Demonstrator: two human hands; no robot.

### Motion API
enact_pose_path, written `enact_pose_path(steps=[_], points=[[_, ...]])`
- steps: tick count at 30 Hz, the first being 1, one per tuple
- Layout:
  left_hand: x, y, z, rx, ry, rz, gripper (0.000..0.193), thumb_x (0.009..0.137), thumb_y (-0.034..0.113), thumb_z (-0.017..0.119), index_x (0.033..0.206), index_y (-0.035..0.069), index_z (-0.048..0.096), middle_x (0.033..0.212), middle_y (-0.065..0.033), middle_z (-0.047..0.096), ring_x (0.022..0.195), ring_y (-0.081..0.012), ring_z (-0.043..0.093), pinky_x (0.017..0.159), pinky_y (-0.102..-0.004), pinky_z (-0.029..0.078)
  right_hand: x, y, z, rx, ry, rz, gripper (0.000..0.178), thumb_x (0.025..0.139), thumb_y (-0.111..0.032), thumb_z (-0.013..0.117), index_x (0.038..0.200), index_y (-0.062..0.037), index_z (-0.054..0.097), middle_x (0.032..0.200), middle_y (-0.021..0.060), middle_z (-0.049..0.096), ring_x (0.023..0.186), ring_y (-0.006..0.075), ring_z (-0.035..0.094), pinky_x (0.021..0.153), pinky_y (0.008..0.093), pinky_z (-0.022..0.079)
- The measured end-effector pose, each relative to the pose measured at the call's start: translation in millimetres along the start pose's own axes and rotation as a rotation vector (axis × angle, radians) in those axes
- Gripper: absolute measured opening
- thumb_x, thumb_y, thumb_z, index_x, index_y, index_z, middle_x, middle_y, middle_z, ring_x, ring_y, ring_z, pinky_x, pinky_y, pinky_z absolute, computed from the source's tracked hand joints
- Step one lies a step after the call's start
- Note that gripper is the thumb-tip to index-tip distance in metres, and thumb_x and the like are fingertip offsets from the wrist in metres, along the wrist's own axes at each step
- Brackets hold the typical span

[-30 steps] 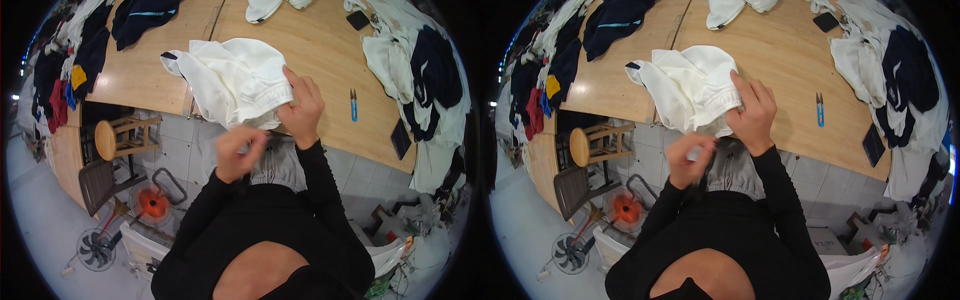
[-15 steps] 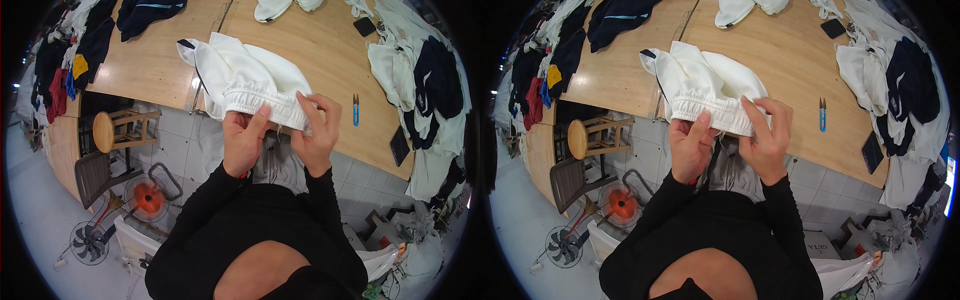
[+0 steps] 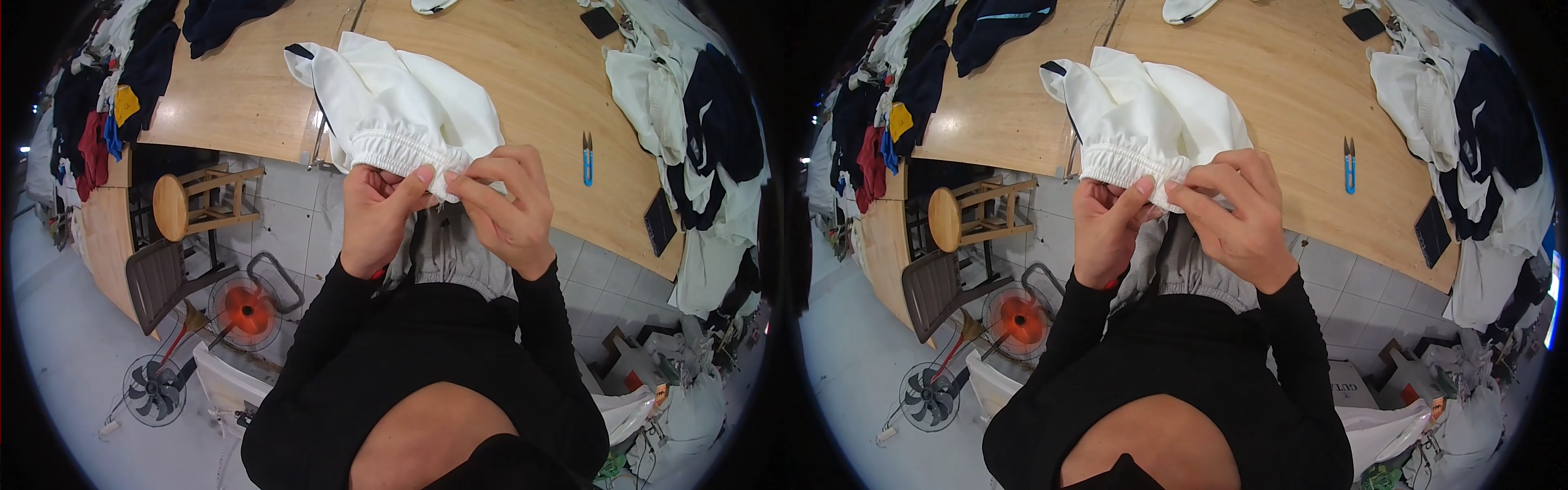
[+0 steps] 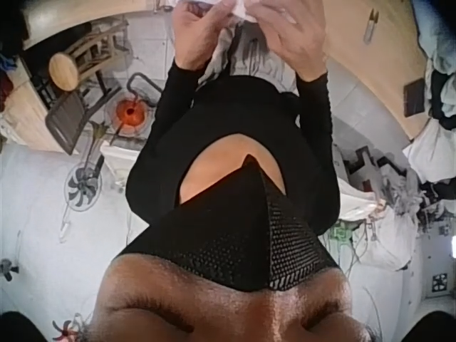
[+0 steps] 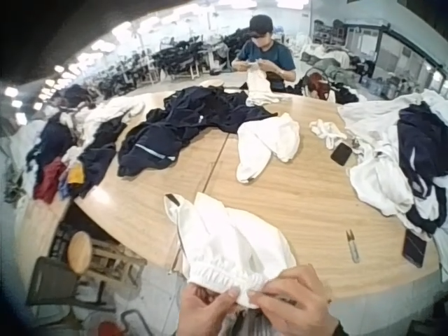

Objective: Trimming loose threads from a pair of white athletic shorts using small thread snips.

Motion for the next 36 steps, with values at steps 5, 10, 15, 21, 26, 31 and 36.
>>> enact_pose_path(steps=[5, 10, 15, 21, 26, 31, 36], points=[[1.5, -8.3, -8.5, 0.032, -0.011, -0.074, 0.029, 0.1, 0.0, 0.069, 0.128, -0.004, 0.062, 0.111, -0.0111, 0.075, 0.093, -0.0146, 0.076, 0.074, -0.0286, 0.066, -4.4, 7.1, 22.4, -0.057, -0.015, -0.012, 0.023, 0.076, -0.001, 0.079, 0.097, -0.0043, 0.069, 0.1, 0.007, 0.063, 0.092, 0.0286, 0.06, 0.076, 0.04, 0.048], [-1.5, -19.2, -14.8, -0.153, 0.023, -0.095, 0.026, 0.102, 0.004, 0.069, 0.126, -0.004, 0.064, 0.112, -0.0115, 0.075, 0.097, -0.0152, 0.075, 0.084, -0.0318, 0.065, -15.8, 10.9, 30.3, 0.097, 0.021, 0.189, 0.017, 0.087, 0.002, 0.07, 0.099, -0.0033, 0.059, 0.099, 0.0118, 0.058, 0.09, 0.0298, 0.057, 0.078, 0.0392, 0.048], [-6.3, -15.7, -8.1, -0.104, 0.085, -0.164, 0.023, 0.105, 0.011, 0.068, 0.122, -0.005, 0.065, 0.111, -0.0103, 0.075, 0.097, -0.0149, 0.075, 0.086, -0.0295, 0.064, -26.6, 17.6, 26.9, 0.571, 0.034, 0.475, 0.009, 0.098, 0.002, 0.061, 0.104, -0.0012, 0.055, 0.102, 0.015, 0.06, 0.09, 0.0275, 0.058, 0.083, 0.0309, 0.047], [-7.6, -14.2, -9.9, -0.061, 0.084, -0.06, 0.023, 0.11, 0.016, 0.06, 0.124, -0.002, 0.062, 0.111, -0.0116, 0.074, 0.095, -0.0176, 0.075, 0.085, -0.0357, 0.064, -5.7, 6.7, 4.5, 0.357, -0.054, 0.279, 0.031, 0.086, 0.006, 0.076, 0.115, -0.0044, 0.073, 0.112, 0.0128, 0.066, 0.093, 0.0265, 0.065, 0.08, 0.0326, 0.054], [-4.5, -27.5, -18.5, -0.25, -0.066, 0.215, 0.014, 0.105, 0.005, 0.066, 0.099, 0.003, 0.054, 0.097, -0.0045, 0.069, 0.084, -0.0086, 0.066, 0.074, -0.0233, 0.055, -16.5, 8.4, 20.4, 0.302, -0.01, 0.185, 0.035, 0.083, 0.007, 0.078, 0.115, -0.007, 0.076, 0.111, 0.0115, 0.067, 0.092, 0.0257, 0.066, 0.074, 0.0318, 0.055], [-12.8, -17.6, 2.2, 0.032, 0.068, 0.308, 0.027, 0.092, -0.011, 0.074, 0.114, 0.0, 0.062, 0.099, -0.0023, 0.066, 0.081, -0.0052, 0.058, 0.069, -0.0204, 0.046, -8.2, 1.5, 24.6, 0.293, 0.005, 0.294, 0.021, 0.087, 0.007, 0.074, 0.106, -0.0022, 0.07, 0.113, 0.0119, 0.065, 0.093, 0.0262, 0.066, 0.076, 0.033, 0.055], [-11.9, -18.6, -8.5, 0.117, 0.033, 0.262, 0.044, 0.091, -0.012, 0.074, 0.132, -0.002, 0.063, 0.107, -0.0035, 0.068, 0.086, -0.0057, 0.061, 0.075, -0.0209, 0.049, -24.1, 7.0, 27.3, 0.637, 0.242, 0.463, 0.019, 0.087, 0.001, 0.078, 0.103, -0.0018, 0.069, 0.115, 0.0121, 0.065, 0.095, 0.0278, 0.064, 0.083, 0.0358, 0.054]])
Point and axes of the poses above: each hand's wrist, its own x-axis towards the middle knuckle, its own z-axis out of the palm, y = z × x, the point moved 2 cm from there along x, towards the middle knuckle
